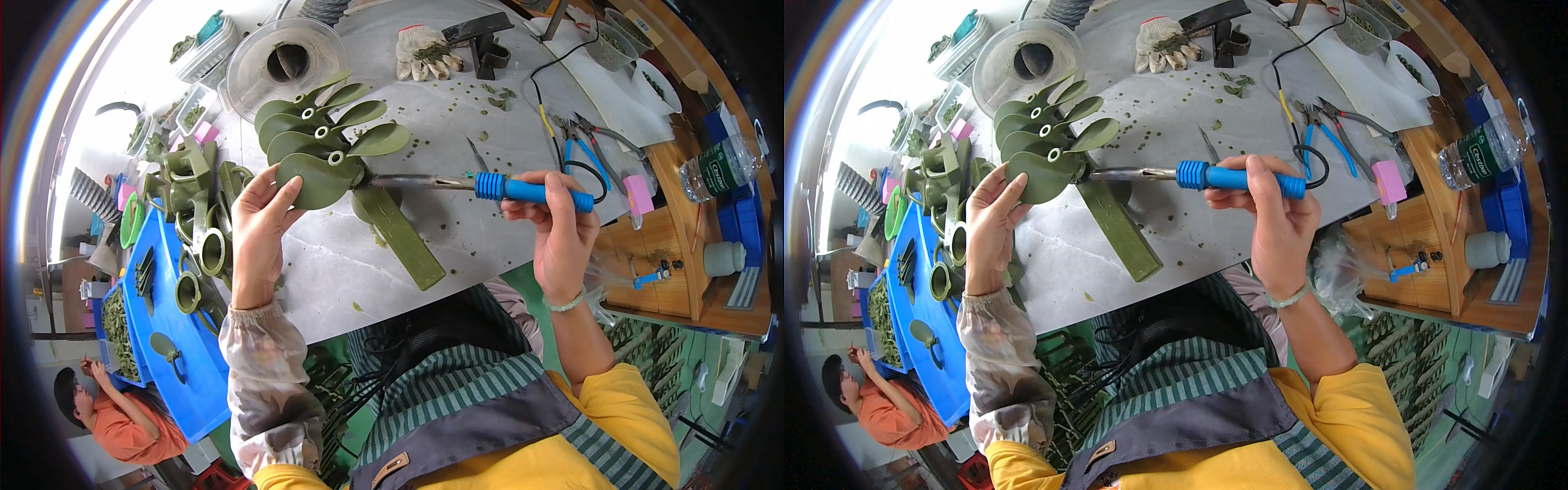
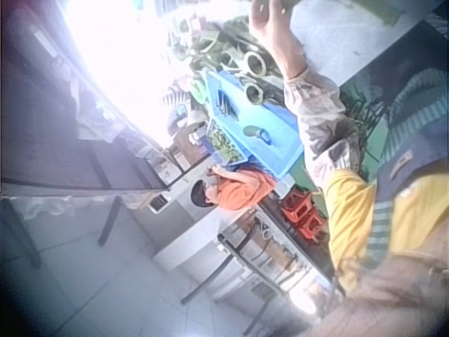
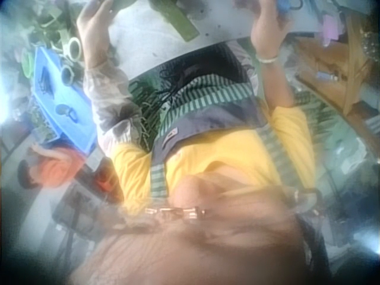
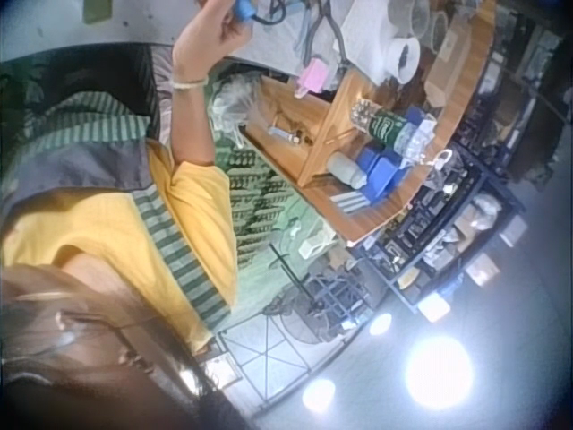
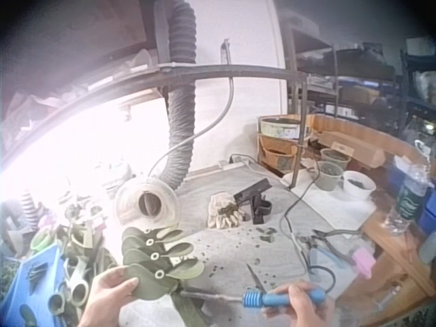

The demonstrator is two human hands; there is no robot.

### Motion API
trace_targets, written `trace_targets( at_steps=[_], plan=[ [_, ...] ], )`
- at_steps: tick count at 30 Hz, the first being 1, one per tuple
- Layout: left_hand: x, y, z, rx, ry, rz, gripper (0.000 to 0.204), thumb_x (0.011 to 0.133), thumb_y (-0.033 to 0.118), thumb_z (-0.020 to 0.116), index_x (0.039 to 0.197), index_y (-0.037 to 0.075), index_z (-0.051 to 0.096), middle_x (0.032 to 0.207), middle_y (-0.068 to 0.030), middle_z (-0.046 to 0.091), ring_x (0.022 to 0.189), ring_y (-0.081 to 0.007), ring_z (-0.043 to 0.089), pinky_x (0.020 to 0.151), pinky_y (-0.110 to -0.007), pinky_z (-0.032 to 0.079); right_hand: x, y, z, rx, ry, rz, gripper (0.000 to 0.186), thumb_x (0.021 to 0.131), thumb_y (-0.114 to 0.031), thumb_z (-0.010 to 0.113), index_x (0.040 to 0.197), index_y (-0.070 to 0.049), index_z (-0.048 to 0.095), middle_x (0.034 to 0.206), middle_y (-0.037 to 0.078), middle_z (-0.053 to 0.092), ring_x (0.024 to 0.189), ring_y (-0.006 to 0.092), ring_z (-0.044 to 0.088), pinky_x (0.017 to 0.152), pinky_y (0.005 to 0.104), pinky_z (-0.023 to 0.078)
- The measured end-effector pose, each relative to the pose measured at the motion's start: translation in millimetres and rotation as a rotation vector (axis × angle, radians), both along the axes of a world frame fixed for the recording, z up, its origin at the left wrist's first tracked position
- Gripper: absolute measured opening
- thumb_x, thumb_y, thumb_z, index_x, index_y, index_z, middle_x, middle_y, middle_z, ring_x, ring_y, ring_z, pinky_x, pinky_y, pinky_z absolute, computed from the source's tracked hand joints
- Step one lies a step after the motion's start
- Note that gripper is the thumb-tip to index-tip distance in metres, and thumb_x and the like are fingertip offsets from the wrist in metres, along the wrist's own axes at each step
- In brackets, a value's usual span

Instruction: The person uses a soldering iron to melt and join components on green plastic propellers at a workbench, handling individual propellers from a tray and organized rows on the floor.

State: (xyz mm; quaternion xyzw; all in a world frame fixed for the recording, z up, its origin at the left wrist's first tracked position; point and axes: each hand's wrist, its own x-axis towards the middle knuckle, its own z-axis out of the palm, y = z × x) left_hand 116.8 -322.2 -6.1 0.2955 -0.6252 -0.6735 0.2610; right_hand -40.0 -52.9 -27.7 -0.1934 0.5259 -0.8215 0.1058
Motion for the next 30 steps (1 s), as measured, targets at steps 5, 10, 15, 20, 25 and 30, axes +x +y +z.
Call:
trace_targets(
  at_steps=[5,10,15,20,25,30],
  plan=[
    [1.1,-1.0,-0.2,-0.012,-0.014,-0.009,0.032,0.088,0.008,0.064,0.118,-0.002,0.058,0.103,-0.0087,0.068,0.089,-0.0144,0.067,0.077,-0.025,0.055,-2.3,-4.2,1.2,0.01,-0.009,-0.031,0.029,0.098,-0.02,0.049,0.094,0.006,0.062,0.083,0.012,0.066,0.068,0.0191,0.068,0.066,0.0303,0.058],
    [1.0,-0.6,-0.2,-0.014,-0.016,-0.008,0.031,0.09,0.006,0.062,0.119,-0.004,0.057,0.105,-0.01,0.067,0.09,-0.0148,0.067,0.076,-0.024,0.057,-4.0,-6.9,-0.1,0.007,-0.017,-0.039,0.03,0.098,-0.02,0.049,0.094,0.007,0.062,0.081,0.012,0.066,0.068,0.0187,0.068,0.066,0.0299,0.057],
    [0.7,-2.3,-1.7,-0.012,-0.018,-0.004,0.031,0.09,0.006,0.062,0.119,-0.004,0.056,0.106,-0.0104,0.067,0.091,-0.0155,0.067,0.077,-0.025,0.057,-4.4,-5.5,0.7,0.0,-0.001,-0.024,0.03,0.098,-0.02,0.048,0.093,0.007,0.062,0.081,0.012,0.066,0.068,0.0188,0.067,0.066,0.0298,0.057],
    [0.1,-0.1,-0.3,-0.007,-0.005,0.001,0.03,0.088,0.008,0.064,0.117,-0.001,0.059,0.102,-0.0082,0.068,0.088,-0.014,0.067,0.076,-0.025,0.055,-3.1,-3.2,0.7,-0.007,0.016,-0.005,0.03,0.098,-0.019,0.048,0.093,0.007,0.062,0.081,0.011,0.066,0.068,0.0188,0.067,0.066,0.0297,0.057],
    [-0.4,0.4,0.1,0.002,0.006,-0.003,0.03,0.088,0.007,0.064,0.117,-0.001,0.059,0.102,-0.0084,0.068,0.088,-0.014,0.067,0.076,-0.025,0.055,-1.2,-1.0,0.9,0.001,0.015,0.001,0.03,0.098,-0.019,0.048,0.092,0.007,0.063,0.081,0.011,0.065,0.068,0.0184,0.067,0.065,0.0301,0.057],
    [-0.1,-0.6,-0.2,-0.001,-0.001,-0.001,0.03,0.088,0.007,0.064,0.117,-0.001,0.059,0.101,-0.0082,0.068,0.088,-0.0138,0.067,0.076,-0.025,0.055,0.7,-0.4,1.8,0.004,-0.001,0.001,0.03,0.098,-0.019,0.049,0.092,0.007,0.063,0.082,0.011,0.066,0.068,0.0183,0.067,0.065,0.03,0.057]
  ],
)
